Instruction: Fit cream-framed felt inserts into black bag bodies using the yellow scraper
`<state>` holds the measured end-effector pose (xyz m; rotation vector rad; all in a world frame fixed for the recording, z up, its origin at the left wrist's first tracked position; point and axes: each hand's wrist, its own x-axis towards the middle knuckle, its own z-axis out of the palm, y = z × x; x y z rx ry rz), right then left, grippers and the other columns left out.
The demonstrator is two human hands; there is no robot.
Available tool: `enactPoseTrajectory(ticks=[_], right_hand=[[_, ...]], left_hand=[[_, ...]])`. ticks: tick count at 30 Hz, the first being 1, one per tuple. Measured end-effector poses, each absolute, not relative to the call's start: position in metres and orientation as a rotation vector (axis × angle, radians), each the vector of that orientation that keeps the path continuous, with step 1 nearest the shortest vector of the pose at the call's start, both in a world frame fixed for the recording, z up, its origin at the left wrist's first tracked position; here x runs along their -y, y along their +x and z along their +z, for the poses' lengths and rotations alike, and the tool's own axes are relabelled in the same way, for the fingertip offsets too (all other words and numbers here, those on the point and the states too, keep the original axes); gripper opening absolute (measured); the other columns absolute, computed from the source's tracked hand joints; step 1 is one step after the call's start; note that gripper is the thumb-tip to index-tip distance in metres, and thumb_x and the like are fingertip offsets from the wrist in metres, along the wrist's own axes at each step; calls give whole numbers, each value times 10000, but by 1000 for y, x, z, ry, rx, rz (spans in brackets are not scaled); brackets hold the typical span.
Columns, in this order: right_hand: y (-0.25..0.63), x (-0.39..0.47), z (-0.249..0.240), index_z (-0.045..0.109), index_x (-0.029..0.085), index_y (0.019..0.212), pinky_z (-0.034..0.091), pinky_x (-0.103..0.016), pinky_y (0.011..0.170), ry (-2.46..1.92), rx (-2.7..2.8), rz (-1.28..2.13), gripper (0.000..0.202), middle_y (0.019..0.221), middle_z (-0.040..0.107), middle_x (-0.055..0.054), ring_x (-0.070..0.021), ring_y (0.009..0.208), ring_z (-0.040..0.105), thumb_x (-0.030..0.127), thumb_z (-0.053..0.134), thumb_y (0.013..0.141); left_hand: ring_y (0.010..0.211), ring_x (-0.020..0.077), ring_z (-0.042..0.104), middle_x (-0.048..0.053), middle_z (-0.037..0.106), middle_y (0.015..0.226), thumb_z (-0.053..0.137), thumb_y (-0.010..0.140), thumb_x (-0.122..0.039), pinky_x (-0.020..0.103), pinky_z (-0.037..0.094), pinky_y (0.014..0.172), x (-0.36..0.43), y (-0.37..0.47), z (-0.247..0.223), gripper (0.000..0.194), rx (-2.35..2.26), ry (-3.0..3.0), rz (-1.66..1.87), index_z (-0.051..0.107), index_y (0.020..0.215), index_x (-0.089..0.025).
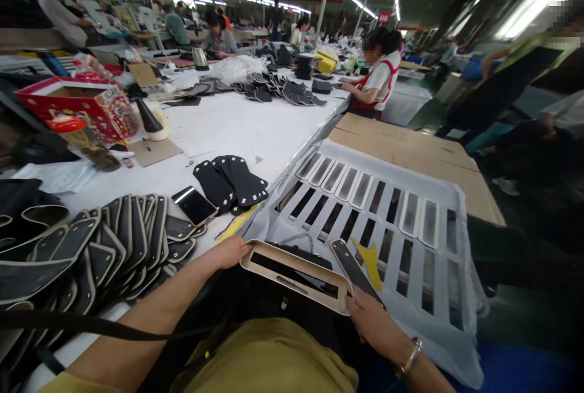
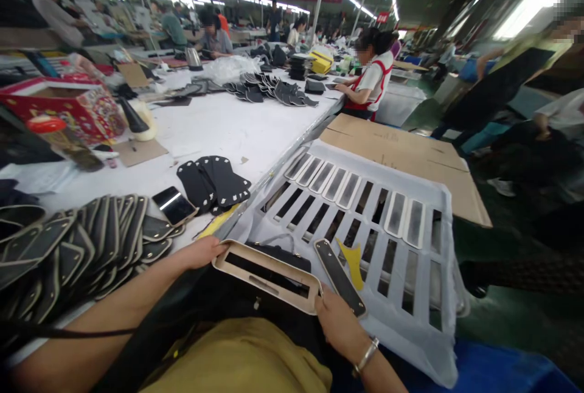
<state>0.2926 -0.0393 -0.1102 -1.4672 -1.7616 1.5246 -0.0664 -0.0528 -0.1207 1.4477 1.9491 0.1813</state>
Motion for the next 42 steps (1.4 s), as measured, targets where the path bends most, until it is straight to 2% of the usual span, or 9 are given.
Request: enactPoseTrajectory(ticks=[4, 9, 12, 14, 19, 25, 32, 37, 42], right_hand=[[296, 40, -113, 635, 222, 667, 504, -351, 709, -1411, 1995, 1393, 83, 753, 644, -122, -266, 788, 613, 247, 559, 646], [295, 39, -115, 623, 241, 649, 503, -379, 729, -1416, 2093, 1240, 157, 748, 643, -134, -286, 873, 605, 266, 475, 695], [290, 37, -107, 616, 251, 644, 495, -384, 774, -1425, 2106, 1257, 184, 727, 645, -115, -285, 912, 602, 271, 445, 708], [286, 35, -101, 624, 256, 674, 479, -383, 824, -1469, 2106, 1280, 203, 717, 649, -103, -279, 930, 601, 262, 427, 720], [283, 34, -95, 655, 231, 814, 441, -392, 892, -1533, 2095, 1256, 249, 775, 672, -111, -284, 926, 609, 224, 432, 703], [286, 40, -100, 651, 207, 865, 434, -383, 879, -1569, 2101, 1194, 272, 906, 682, -133, -288, 913, 617, 191, 443, 690], [282, 40, -86, 616, 169, 962, 405, -304, 904, -1614, 2222, 1202, 329, 937, 679, -109, -229, 959, 609, 201, 343, 784], [280, 41, -84, 604, 152, 986, 400, -289, 903, -1665, 2246, 1214, 328, 968, 668, -115, -222, 999, 595, 230, 327, 828], [279, 39, -84, 601, 147, 970, 402, -299, 884, -1687, 2265, 1209, 310, 975, 663, -126, -231, 992, 595, 268, 342, 851]], left_hand=[[532, 158, 508, 7, 488, 483, 502, 749, -565, 243, 362, 532, 55, -71, -117, 451, -1855, 1344, 248, 542, 543, -166], [564, 157, 547, 52, 599, 632, 283, 791, -707, 237, 406, 496, 77, -75, -110, 666, -1683, 1094, 420, 626, 762, -136], [739, 187, 587, 102, 657, 858, 316, 790, -700, 241, 440, 561, 90, -73, -110, 675, -1561, 821, 669, 656, 903, -129], [765, 204, 592, 104, 662, 860, 328, 799, -679, 251, 442, 577, 94, -67, -110, 652, -1602, 824, 695, 661, 899, -128], [710, 224, 583, 82, 619, 666, 388, 844, -460, 283, 392, 623, 88, -48, -104, 431, -2107, 1490, 183, 595, 629, -151], [764, 245, 593, 122, 640, 732, 364, 839, -272, 308, 370, 688, 76, -43, -98, 327, -2129, 1623, 39, 592, 633, -159], [634, 185, 577, 46, 606, 612, 378, 840, -407, 258, 373, 592, 82, -54, -104, 384, -2016, 1576, 141, 570, 618, -160], [616, 165, 584, -8, 618, 656, 513, 746, -433, 233, 400, 561, 96, -59, -114, 305, -1811, 1330, 459, 611, 778, -146], [649, 176, 578, 33, 615, 642, 415, 827, -444, 247, 380, 582, 89, -50, -107, 376, -2036, 1518, 223, 575, 650, -154]])
